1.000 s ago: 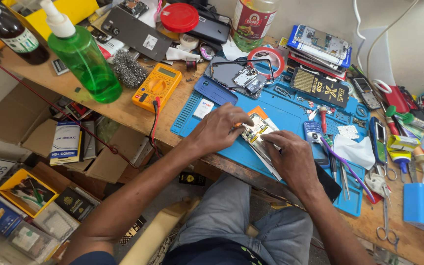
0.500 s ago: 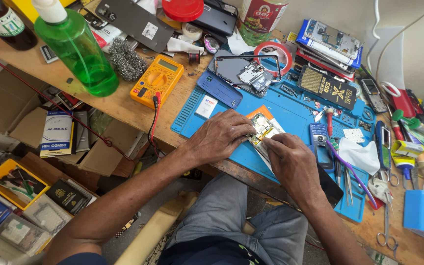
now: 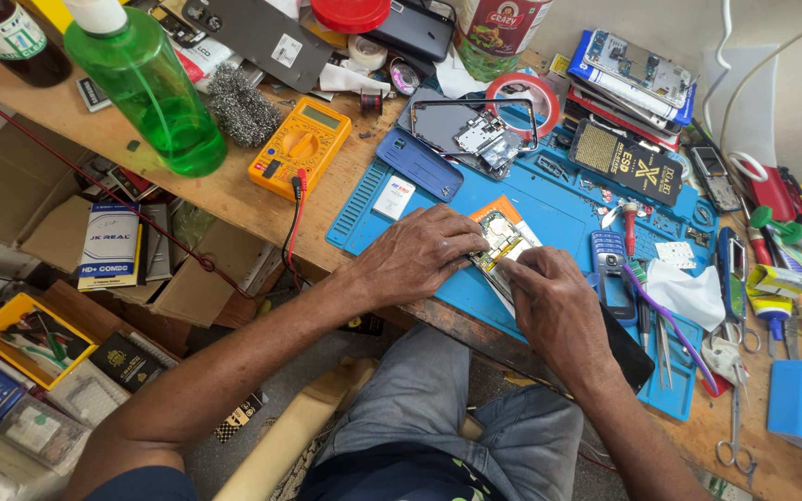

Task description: The person is repairing a smartphone at a cluttered workbench. They use a purple plastic tool to pry open the device, remove the back cover, and manipulate internal components. They also briefly handle a separate older mobile phone.

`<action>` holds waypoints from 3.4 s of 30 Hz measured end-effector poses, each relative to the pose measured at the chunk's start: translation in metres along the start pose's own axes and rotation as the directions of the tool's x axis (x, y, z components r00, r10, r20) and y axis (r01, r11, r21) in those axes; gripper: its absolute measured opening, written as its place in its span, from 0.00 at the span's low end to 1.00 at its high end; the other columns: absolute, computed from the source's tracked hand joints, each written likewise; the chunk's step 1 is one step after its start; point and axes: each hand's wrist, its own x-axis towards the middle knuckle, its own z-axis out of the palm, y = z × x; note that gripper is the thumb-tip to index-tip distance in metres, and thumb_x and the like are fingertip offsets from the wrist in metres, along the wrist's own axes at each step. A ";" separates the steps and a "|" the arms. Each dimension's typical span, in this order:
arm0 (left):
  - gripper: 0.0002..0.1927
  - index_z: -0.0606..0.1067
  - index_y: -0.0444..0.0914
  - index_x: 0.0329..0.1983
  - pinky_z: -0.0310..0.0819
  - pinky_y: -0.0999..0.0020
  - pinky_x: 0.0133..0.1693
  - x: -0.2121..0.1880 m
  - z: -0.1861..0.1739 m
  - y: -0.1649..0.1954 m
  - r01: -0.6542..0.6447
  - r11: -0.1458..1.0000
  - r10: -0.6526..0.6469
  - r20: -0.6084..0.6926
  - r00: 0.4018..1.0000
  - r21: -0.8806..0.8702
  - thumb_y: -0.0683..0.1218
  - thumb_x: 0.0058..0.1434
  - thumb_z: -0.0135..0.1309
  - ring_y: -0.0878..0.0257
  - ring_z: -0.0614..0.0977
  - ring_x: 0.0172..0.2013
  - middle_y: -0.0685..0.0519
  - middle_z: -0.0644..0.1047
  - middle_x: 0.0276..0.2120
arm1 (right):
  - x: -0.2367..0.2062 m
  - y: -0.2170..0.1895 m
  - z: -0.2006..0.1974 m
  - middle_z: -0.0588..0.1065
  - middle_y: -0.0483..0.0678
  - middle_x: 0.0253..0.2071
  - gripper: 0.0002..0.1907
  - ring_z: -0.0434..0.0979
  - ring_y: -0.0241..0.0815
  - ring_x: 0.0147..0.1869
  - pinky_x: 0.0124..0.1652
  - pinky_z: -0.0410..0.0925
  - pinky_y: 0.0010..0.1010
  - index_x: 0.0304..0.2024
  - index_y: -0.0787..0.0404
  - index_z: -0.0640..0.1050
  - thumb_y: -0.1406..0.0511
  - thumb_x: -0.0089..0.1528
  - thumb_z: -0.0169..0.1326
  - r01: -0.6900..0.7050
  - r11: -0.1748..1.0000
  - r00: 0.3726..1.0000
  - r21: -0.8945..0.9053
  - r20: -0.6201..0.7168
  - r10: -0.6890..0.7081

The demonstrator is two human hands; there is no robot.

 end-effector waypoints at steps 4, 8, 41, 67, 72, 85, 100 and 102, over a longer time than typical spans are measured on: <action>0.17 0.78 0.40 0.53 0.70 0.58 0.59 0.000 0.001 -0.001 0.019 1.000 -0.019 0.005 1.000 -0.016 0.45 0.60 0.61 0.54 0.76 0.55 0.51 0.78 0.52 | 0.001 0.000 0.000 0.76 0.51 0.40 0.15 0.77 0.49 0.44 0.45 0.72 0.40 0.50 0.58 0.83 0.72 0.60 0.58 0.003 1.000 1.000 -0.005 0.013 -0.003; 0.18 0.77 0.40 0.54 0.70 0.58 0.59 -0.001 0.002 -0.001 0.013 0.999 -0.013 -0.001 1.000 -0.029 0.44 0.59 0.61 0.54 0.76 0.56 0.51 0.78 0.52 | 0.002 0.001 0.000 0.76 0.51 0.40 0.17 0.76 0.49 0.44 0.46 0.72 0.40 0.52 0.57 0.82 0.72 0.60 0.57 0.001 1.000 0.999 -0.015 0.044 0.000; 0.15 0.78 0.39 0.50 0.71 0.57 0.54 -0.004 0.001 0.002 0.000 0.999 -0.001 -0.040 0.999 -0.033 0.44 0.60 0.59 0.53 0.76 0.54 0.53 0.77 0.52 | 0.047 -0.012 -0.016 0.75 0.50 0.33 0.06 0.77 0.49 0.44 0.44 0.71 0.43 0.27 0.62 0.80 0.66 0.54 0.56 0.247 0.958 0.927 -0.145 0.323 -0.191; 0.42 0.68 0.36 0.67 0.60 0.50 0.63 0.022 -0.005 -0.022 -0.197 0.978 0.202 0.075 0.976 -0.070 0.52 0.49 0.67 0.44 0.69 0.64 0.42 0.71 0.64 | -0.010 0.022 -0.048 0.74 0.62 0.57 0.37 0.73 0.60 0.60 0.57 0.66 0.47 0.63 0.64 0.73 0.54 0.55 0.63 -0.108 0.993 0.993 0.057 0.050 0.105; 0.54 0.65 0.34 0.69 0.60 0.50 0.61 0.081 -0.004 -0.048 -0.378 0.914 0.405 0.324 0.855 -0.145 0.62 0.42 0.70 0.43 0.68 0.63 0.41 0.70 0.62 | -0.040 0.020 -0.040 0.72 0.61 0.59 0.47 0.71 0.61 0.60 0.57 0.65 0.48 0.68 0.61 0.66 0.50 0.51 0.64 -0.262 0.964 0.948 -0.054 0.174 0.267; 0.32 0.73 0.41 0.62 0.62 0.49 0.63 0.025 -0.021 -0.018 -0.224 0.974 0.207 0.268 0.941 0.035 0.61 0.59 0.62 0.49 0.71 0.63 0.47 0.72 0.63 | -0.031 0.041 -0.064 0.75 0.59 0.58 0.35 0.75 0.59 0.58 0.55 0.67 0.46 0.59 0.64 0.75 0.53 0.53 0.63 -0.029 0.996 0.989 0.083 0.146 0.016; 0.26 0.77 0.43 0.56 0.64 0.50 0.62 0.015 -0.016 -0.023 -0.177 0.984 0.173 0.216 0.961 -0.003 0.62 0.62 0.59 0.54 0.72 0.64 0.51 0.73 0.63 | 0.036 0.034 -0.016 0.80 0.51 0.49 0.15 0.79 0.50 0.52 0.51 0.73 0.37 0.45 0.63 0.83 0.71 0.56 0.56 0.205 0.974 0.957 0.099 0.188 -0.221; 0.25 0.77 0.43 0.56 0.64 0.50 0.61 0.015 -0.016 -0.024 -0.170 0.985 0.168 0.218 0.961 -0.010 0.62 0.62 0.59 0.54 0.72 0.64 0.51 0.74 0.63 | 0.037 0.035 -0.014 0.80 0.50 0.49 0.17 0.79 0.49 0.51 0.51 0.73 0.37 0.46 0.62 0.84 0.72 0.54 0.56 0.218 0.974 0.949 0.057 0.222 -0.225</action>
